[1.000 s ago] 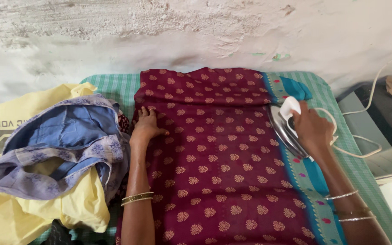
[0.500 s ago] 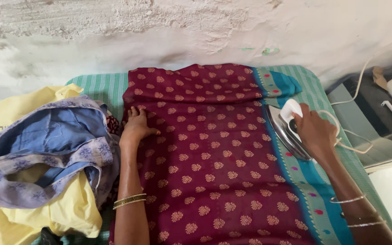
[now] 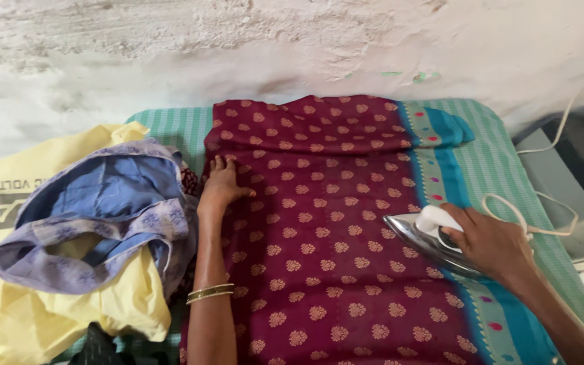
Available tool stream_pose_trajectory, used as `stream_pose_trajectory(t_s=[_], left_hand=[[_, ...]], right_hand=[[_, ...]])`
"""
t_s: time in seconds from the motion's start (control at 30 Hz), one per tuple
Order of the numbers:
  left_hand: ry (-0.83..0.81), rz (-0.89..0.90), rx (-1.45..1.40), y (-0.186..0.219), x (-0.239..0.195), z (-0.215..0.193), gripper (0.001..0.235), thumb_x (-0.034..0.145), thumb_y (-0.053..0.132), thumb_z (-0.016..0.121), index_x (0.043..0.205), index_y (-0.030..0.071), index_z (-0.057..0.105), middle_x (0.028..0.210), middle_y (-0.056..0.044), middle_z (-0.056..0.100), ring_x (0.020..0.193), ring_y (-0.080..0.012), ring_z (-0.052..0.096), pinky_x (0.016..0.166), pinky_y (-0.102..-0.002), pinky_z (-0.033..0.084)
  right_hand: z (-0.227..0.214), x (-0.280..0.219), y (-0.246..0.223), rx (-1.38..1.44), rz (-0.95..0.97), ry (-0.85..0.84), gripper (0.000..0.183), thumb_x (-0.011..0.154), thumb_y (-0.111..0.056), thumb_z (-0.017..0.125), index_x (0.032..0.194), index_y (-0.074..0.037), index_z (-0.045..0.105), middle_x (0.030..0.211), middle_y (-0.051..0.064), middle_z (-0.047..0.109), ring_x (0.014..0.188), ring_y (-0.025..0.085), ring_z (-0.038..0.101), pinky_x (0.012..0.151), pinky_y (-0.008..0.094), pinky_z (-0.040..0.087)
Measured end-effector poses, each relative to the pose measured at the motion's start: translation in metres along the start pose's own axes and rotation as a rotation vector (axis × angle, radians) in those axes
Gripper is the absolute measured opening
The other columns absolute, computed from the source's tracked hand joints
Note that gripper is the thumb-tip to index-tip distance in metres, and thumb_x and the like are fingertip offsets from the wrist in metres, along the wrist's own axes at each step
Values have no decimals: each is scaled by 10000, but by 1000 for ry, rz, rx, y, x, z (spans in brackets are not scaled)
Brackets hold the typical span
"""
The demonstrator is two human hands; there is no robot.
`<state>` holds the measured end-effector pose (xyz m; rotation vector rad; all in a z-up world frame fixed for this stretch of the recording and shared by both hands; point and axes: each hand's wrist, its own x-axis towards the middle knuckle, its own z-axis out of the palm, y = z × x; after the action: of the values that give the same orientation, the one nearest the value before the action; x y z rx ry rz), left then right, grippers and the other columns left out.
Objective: The person irons a maroon garment with a gold pattern on an ironing board, moving the iron across different sections of the fabric and smoothing it by hand.
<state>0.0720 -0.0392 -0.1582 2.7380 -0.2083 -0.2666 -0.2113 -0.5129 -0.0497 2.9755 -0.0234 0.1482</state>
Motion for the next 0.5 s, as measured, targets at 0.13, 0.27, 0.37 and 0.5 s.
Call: stream_pose_trajectory(t_s=[0.13, 0.27, 0.37, 0.5], left_hand=[[28, -6, -7, -9, 1, 7, 1279, 585, 424, 981, 1564, -20, 287, 1658, -293, 141, 1548, -438, 152, 1225, -527, 265], [101, 73, -92, -14, -1, 12, 1281, 571, 428, 976, 1562, -21, 300, 1658, -282, 156, 1553, -432, 129, 1244, -483, 253], [90, 50, -124, -11, -7, 9, 1285, 568, 420, 977, 1569, -1, 290, 1672, -243, 149, 1563, -394, 105, 1249, -489, 205], [94, 40, -121, -7, -11, 5, 1252, 586, 415, 975, 1568, 20, 306, 1669, -229, 157, 1564, -381, 107, 1267, -484, 165]], right_hand=[[4, 5, -3, -16, 68, -22, 479, 1009, -494, 437, 1434, -289, 519, 980, 6, 708, 827, 217, 723, 635, 391, 565], [6, 6, -3, -5, -36, -41, 497, 962, -506, 456, 1425, -333, 510, 943, -21, 701, 794, 181, 722, 618, 370, 568], [4, 4, -13, -51, -100, -57, 513, 934, -525, 463, 1413, -347, 495, 960, -42, 701, 773, 157, 722, 611, 347, 574], [-2, 10, -27, -25, -92, -85, 552, 938, -511, 480, 1471, -365, 487, 993, -52, 702, 755, 141, 723, 561, 327, 573]])
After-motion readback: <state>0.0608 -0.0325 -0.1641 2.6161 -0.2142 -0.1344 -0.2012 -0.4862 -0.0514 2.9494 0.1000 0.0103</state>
